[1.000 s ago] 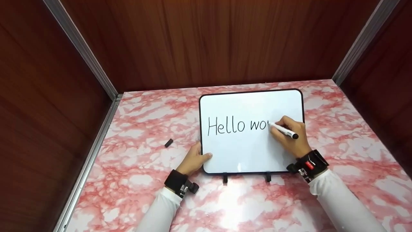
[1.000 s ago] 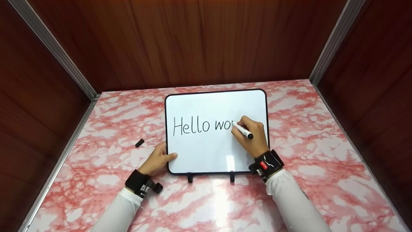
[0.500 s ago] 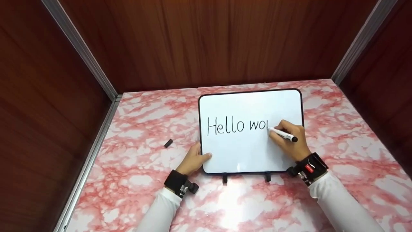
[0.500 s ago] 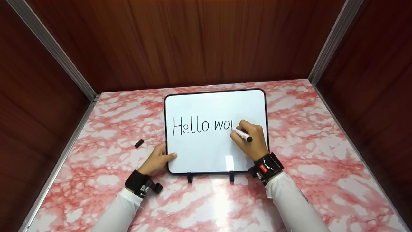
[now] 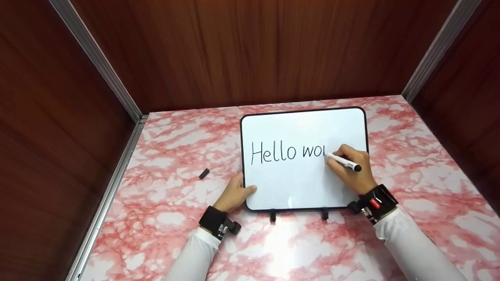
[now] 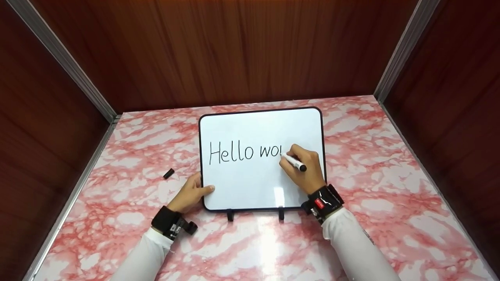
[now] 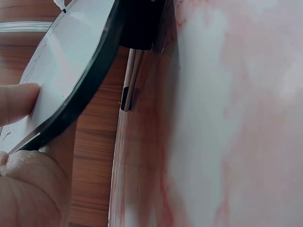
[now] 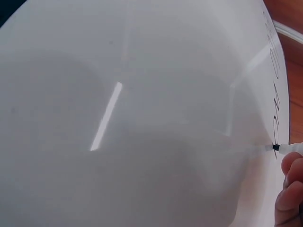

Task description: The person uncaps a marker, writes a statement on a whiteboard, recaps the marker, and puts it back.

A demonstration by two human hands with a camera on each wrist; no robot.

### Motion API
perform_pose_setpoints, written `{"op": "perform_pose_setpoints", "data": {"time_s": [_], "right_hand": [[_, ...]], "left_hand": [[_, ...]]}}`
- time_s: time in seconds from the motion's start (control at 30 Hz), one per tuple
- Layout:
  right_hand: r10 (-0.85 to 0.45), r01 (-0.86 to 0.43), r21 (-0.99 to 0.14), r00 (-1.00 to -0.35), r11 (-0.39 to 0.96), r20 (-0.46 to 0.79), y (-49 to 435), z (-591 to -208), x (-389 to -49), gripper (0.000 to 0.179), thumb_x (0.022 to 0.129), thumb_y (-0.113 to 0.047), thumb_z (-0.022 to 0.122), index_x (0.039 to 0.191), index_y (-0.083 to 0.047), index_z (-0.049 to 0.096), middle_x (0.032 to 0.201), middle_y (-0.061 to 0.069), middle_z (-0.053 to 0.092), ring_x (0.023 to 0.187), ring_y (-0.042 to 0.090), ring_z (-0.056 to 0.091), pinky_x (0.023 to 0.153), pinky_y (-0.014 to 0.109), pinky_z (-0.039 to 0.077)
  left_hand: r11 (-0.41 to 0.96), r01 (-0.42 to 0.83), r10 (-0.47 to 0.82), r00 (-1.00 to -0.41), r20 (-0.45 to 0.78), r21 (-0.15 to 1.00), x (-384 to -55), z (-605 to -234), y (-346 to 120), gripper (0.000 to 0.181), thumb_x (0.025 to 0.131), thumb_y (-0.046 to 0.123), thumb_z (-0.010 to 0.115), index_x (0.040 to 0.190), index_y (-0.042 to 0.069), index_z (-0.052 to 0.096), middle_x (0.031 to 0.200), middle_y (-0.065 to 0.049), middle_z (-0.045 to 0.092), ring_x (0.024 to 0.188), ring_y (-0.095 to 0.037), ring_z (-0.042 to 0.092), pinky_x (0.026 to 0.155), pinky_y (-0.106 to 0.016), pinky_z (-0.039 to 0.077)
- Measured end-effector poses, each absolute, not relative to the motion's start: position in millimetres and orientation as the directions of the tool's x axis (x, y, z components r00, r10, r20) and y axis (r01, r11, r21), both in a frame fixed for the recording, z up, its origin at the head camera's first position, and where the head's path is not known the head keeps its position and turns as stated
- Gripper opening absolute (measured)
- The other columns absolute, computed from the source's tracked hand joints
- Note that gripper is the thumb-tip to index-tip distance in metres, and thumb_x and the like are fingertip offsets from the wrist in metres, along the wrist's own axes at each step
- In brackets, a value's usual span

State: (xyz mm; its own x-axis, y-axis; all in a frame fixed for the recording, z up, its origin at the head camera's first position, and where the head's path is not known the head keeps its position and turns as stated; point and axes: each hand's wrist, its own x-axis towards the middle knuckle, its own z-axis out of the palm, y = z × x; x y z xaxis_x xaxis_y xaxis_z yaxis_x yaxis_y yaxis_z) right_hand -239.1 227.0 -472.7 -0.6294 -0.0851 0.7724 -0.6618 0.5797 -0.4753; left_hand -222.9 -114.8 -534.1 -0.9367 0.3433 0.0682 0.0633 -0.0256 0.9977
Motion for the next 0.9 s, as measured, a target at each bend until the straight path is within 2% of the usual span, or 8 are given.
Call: {"op": "perform_pose_setpoints", "data": {"time_s": [0.37,0.7,0.9], "right_hand": [[-0.065,-0.646,-0.511,-0.654,0.568,0.754,230.0,-468.5,-244.6,0.017,0.076,-0.001,0.073,0.068,-0.01,0.06,0.057,-0.011,0.055,0.045,0.008,0.045,0.041,0.017,0.033],[-0.041,-0.643,-0.497,-0.634,0.582,0.772,234.3,-466.5,-246.8,0.019,0.074,0.001,0.073,0.067,-0.011,0.06,0.056,-0.011,0.055,0.046,0.007,0.044,0.042,0.016,0.032],[-0.05,-0.646,-0.48,-0.625,0.593,0.779,235.1,-465.2,-246.6,0.016,0.074,-0.001,0.071,0.067,-0.009,0.06,0.056,-0.011,0.055,0.045,0.007,0.044,0.043,0.015,0.032]], "left_hand": [[-0.044,0.069,0.348,-0.934,0.08,0.997,-224.6,-537.9,-115.9,0.043,0.085,-0.01,0.055,0.128,-0.009,0.048,0.116,-0.021,0.064,0.1,-0.027,0.064,0.087,-0.038,0.054],[-0.032,0.067,0.347,-0.935,0.073,0.997,-224.1,-536.2,-115.5,0.045,0.086,-0.012,0.055,0.13,-0.008,0.048,0.116,-0.021,0.064,0.1,-0.027,0.064,0.086,-0.037,0.054],[-0.038,0.058,0.358,-0.931,0.068,0.998,-221.8,-529.7,-115.0,0.044,0.086,-0.014,0.053,0.129,-0.011,0.047,0.115,-0.025,0.063,0.1,-0.03,0.064,0.085,-0.039,0.055]]}}
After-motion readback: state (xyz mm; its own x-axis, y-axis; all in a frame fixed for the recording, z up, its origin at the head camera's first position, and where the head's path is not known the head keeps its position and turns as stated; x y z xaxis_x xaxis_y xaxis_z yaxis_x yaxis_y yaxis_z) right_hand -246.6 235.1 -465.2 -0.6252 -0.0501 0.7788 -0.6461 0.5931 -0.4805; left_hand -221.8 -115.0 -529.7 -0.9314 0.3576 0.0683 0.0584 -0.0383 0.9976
